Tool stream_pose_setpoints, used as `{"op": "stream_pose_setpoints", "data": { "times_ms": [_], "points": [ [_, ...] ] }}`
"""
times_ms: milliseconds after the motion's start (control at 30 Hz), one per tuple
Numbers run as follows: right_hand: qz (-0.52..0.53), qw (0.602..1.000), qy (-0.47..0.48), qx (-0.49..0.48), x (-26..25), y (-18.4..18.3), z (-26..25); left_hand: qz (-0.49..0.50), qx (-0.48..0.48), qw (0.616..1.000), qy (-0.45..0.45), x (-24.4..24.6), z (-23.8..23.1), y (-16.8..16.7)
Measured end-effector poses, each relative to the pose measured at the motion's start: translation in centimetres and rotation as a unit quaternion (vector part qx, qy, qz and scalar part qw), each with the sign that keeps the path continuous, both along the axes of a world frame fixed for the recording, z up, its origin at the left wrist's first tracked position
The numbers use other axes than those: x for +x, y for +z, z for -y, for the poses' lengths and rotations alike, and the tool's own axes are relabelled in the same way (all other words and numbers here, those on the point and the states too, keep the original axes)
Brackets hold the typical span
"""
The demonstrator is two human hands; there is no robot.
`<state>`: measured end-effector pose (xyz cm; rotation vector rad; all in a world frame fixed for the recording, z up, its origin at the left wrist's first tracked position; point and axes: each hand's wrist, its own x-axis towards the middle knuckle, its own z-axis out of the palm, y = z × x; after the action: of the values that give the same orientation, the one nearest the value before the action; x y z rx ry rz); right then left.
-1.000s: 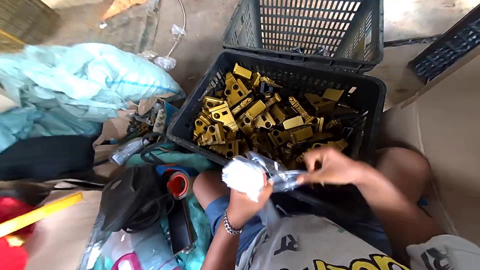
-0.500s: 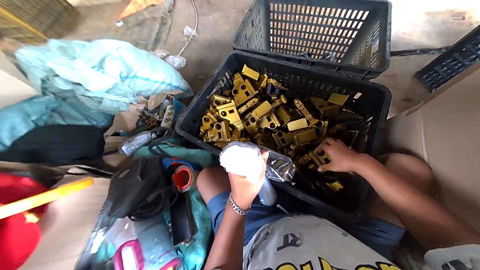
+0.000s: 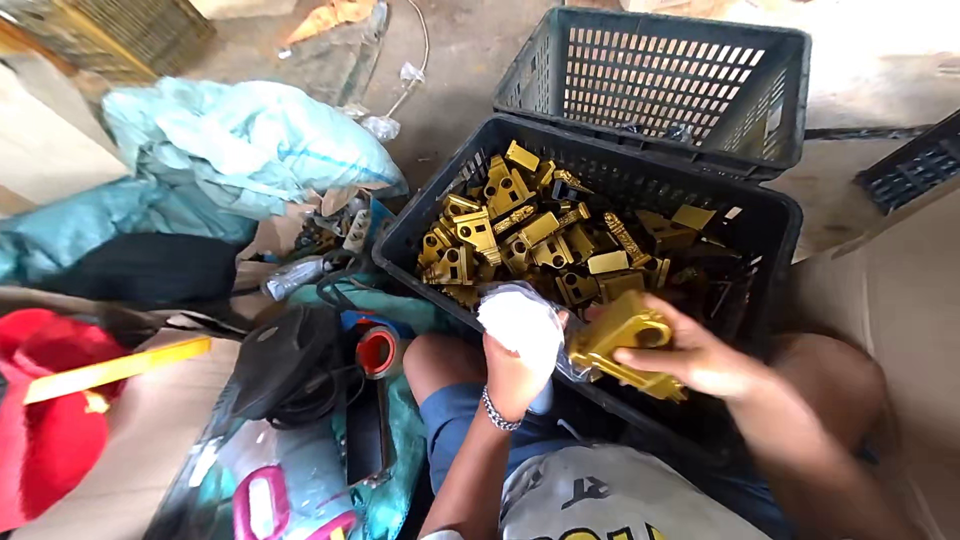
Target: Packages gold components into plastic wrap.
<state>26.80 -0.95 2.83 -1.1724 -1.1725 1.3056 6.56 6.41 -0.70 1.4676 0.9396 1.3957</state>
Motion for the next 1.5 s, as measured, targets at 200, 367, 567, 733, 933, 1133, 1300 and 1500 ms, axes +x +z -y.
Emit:
{"op": "stream_pose_setpoints", "data": {
  "times_ms": [200,367,567,733,933,1133,1300,1500],
  "points": [
    [0.401,0.904,-0.045,0.139,-5.9,-3.9,-2.8,0.068,-0.115,0.991,-0.009,0.6,0.5,2.5],
    [0.345,0.936,-0.059,0.038,-5.5,-3.1,-5.1,-0.097,0.077,0.992,0.002,-0.5,0.1,0.1],
    [0.184,0.981,-0.015,0.054,-4.5,-1.1,-4.7,-0.104,0.153,0.980,0.070,-0.7,-1.1,1.0],
    [0.139,0.977,-0.139,0.085,-3.3,-0.7,-4.5,-0.099,0.160,0.979,0.077,-1.0,-0.8,2.8],
    [0.208,0.946,-0.130,0.210,-4.7,-1.4,-4.3,-0.225,0.267,0.934,0.080,0.0,0.1,3.2],
    [0.025,0.961,-0.144,0.234,-7.4,-1.5,-2.9,-0.031,0.136,0.988,0.069,-0.1,-0.1,1.7],
    [-0.055,0.926,-0.228,0.297,-8.9,-1.8,-4.5,-0.028,0.128,0.985,0.108,-0.9,-1.0,1.6],
    [-0.057,0.965,-0.188,0.174,-7.7,-0.4,-6.3,0.040,0.027,0.992,0.113,-1.2,0.1,2.6]
  ]
}}
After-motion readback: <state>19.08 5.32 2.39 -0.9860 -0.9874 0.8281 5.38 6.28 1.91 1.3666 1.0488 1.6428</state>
